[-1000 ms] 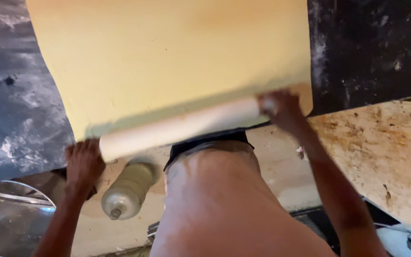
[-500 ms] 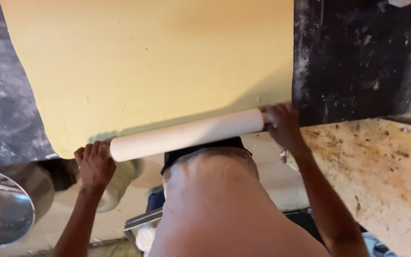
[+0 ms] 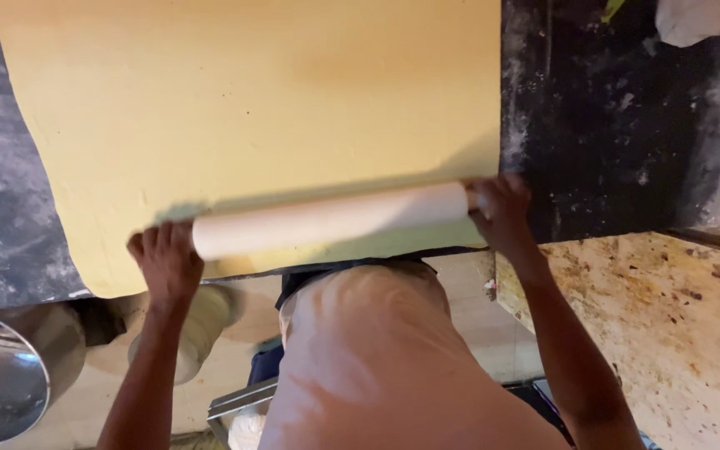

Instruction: The person rolls out a large sheet of yellow dough on a dark countertop using a rolling pin. They then use a round cutter to cut the dough into strips and square pieces.

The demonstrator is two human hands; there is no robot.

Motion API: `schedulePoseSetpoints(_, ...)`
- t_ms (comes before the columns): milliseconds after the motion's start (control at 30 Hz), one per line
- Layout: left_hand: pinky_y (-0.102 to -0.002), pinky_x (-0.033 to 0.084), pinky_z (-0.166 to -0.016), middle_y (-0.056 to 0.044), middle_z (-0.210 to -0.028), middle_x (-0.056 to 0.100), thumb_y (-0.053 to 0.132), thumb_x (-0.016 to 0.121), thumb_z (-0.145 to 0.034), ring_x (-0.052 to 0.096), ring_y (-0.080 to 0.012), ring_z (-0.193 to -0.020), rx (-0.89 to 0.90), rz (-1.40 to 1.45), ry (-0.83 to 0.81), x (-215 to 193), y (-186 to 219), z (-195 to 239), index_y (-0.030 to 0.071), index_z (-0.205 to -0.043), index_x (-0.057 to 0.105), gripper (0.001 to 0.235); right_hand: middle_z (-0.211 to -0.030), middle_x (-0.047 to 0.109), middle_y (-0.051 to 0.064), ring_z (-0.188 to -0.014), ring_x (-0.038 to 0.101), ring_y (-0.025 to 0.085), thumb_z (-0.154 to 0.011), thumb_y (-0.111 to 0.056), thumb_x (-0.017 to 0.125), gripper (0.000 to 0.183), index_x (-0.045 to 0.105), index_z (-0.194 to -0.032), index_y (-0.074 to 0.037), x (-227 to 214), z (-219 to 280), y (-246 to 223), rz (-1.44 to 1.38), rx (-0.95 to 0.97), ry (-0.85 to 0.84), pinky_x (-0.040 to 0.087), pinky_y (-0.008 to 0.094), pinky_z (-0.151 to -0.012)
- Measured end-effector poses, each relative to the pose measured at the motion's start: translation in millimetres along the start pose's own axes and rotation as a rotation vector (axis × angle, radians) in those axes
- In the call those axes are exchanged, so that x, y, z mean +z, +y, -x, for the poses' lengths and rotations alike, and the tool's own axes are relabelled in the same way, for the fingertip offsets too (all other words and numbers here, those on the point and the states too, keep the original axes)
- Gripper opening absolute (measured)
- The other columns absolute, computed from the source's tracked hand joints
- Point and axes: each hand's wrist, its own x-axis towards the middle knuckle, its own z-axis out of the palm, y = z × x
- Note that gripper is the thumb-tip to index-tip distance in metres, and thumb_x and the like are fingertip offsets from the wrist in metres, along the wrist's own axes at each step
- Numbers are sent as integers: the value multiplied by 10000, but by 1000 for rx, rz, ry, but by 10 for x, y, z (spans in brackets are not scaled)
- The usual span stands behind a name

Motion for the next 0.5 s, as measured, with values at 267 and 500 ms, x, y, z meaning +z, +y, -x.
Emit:
schedulePoseSetpoints(267, -514, 344, -1073, -138, -1072, 554, -47, 566, -820, 487, -334, -1055, 167, 17, 184, 312, -539, -1623, 59, -1080, 585, 282, -1375, 560, 115, -1361, 394, 386, -840, -118, 779, 524, 614, -1334, -170, 48, -1411, 475, -17, 31, -49, 330, 594, -1082)
schedulePoseSetpoints(500, -492, 321, -1109, -137, -1133, 538, -127, 534, -813, 471, -336, -1105, 263, 21, 182, 633, -1038, -3021, 36, -1158, 561, 383, -1599, 460, 166, -1447, 343, 415, -1008, -189, 782, 555, 522, -1498, -172, 176, -2776, 1200, 89, -56, -39, 292, 691, -1076)
